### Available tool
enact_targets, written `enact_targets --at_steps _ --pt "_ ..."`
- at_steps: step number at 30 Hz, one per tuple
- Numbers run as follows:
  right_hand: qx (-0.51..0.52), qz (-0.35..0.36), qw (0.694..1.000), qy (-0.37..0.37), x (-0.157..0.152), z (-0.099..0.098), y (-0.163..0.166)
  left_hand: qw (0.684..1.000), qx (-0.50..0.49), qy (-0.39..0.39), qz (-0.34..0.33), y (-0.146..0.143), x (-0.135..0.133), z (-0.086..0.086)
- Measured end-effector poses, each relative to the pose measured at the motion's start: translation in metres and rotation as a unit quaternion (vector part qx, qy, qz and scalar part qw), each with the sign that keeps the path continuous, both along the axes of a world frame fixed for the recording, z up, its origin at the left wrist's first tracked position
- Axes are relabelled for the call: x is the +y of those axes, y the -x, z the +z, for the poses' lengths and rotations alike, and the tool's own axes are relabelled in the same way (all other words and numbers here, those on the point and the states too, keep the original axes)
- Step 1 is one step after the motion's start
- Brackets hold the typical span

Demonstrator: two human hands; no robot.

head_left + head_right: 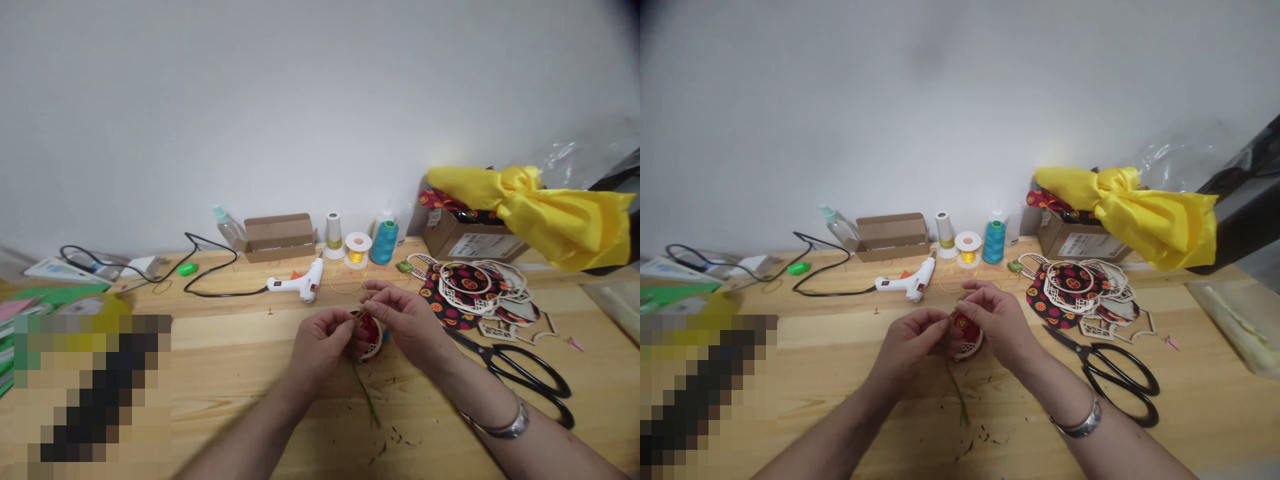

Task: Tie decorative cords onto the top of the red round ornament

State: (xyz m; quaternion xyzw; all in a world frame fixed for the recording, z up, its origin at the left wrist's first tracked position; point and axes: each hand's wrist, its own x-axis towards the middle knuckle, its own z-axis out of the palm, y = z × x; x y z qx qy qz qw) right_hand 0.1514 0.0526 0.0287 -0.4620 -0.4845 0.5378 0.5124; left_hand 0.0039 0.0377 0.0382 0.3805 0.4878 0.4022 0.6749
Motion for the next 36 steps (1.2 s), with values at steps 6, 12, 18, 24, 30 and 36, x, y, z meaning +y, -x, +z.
enact_targets --at_steps 6,12,18,24,30,36 --pt "0.087 0.001 0.995 0.05 -0.002 0.002 0.002 1.0 -0.005 -0.001 -0.006 -0.001 0.0 0.001" --pt "0.141 0.008 0.986 0.084 -0.003 0.004 0.003 1.0 -0.004 -0.003 -0.01 0.0 0.0 -0.001" --pt "0.236 0.044 0.961 0.134 -0.003 0.009 0.002 1.0 0.007 -0.012 -0.024 -0.001 0.001 -0.002" --pt "0.236 0.08 0.958 0.139 0.0 0.012 -0.003 0.997 0.046 -0.012 -0.056 -0.002 -0.001 -0.006" --pt "0.194 0.158 0.96 0.127 -0.005 0.025 -0.017 0.946 0.005 -0.014 -0.324 0.013 -0.009 -0.002" --pt "0.213 0.303 0.927 0.063 -0.018 0.033 -0.035 0.784 0.052 -0.106 -0.61 0.028 -0.008 0.008"
